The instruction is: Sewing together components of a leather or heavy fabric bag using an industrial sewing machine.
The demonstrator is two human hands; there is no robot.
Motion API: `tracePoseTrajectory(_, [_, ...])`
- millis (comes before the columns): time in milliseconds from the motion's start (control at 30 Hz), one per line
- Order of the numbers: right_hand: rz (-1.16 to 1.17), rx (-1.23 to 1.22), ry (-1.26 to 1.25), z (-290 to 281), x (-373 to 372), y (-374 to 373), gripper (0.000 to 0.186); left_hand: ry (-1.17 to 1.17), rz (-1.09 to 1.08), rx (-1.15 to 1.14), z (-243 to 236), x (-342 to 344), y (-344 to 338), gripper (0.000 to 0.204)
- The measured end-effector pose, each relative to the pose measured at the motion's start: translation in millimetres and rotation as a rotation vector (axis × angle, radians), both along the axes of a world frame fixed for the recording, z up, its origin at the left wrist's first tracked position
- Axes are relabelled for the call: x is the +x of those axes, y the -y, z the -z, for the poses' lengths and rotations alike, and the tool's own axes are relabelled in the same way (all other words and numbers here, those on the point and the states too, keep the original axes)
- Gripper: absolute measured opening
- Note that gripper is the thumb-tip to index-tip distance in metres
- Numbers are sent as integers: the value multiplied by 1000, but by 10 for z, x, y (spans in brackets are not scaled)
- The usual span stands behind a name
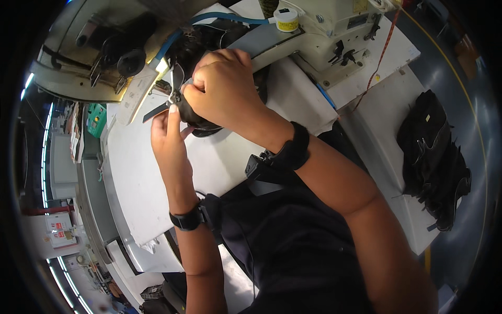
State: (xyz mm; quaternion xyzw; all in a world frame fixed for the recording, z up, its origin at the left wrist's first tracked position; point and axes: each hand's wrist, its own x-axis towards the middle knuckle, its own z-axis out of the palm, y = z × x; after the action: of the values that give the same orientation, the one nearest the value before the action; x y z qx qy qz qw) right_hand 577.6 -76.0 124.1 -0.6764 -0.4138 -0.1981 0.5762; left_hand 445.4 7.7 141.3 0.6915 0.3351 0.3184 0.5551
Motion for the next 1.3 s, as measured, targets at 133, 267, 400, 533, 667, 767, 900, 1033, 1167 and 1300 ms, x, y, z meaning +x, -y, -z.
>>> tracePoseTrajectory(133, [-82, -82, -46, 15, 25, 79, 20, -8, -21, 115, 2, -157, 334, 53])
tracePoseTrajectory(267, [47, -57, 67, -18, -184, 165, 14, 229, 1, -170, 89, 34, 309, 54])
tracePoseTrajectory(400, [31, -34, 153, 10, -391, 279, 6, 274, 164, -151, 100, 192, -46, 31])
tracePoseTrajectory(533, [65, -145, 222, 38, -96, 300, 24, 236, 240, -120, 43, 157, -147, 27])
tracePoseTrajectory(667, [-110, -340, 392, -105, 344, 112, 44, 175, 272, 0, 88, 206, 23, 44])
tracePoseTrajectory(767, [-315, -696, 289, -270, 561, 35, 38, 135, 180, 132, 164, 297, 57, 51])
tracePoseTrajectory(900, [-358, -548, 244, -349, 702, -94, 22, 70, 192, 292, 232, 286, -19, 58])
tracePoseTrajectory(1033, [-306, -371, 369, -243, 709, 0, 29, 19, 344, 187, 142, 173, -223, 64])
tracePoseTrajectory(1167, [-140, -215, 733, -232, 610, 217, 18, -40, 495, 292, -1, 141, -413, 68])
tracePoseTrajectory(1300, [-32, -285, 851, -191, 415, 481, 14, 171, 629, -35, -68, 34, -449, 68])
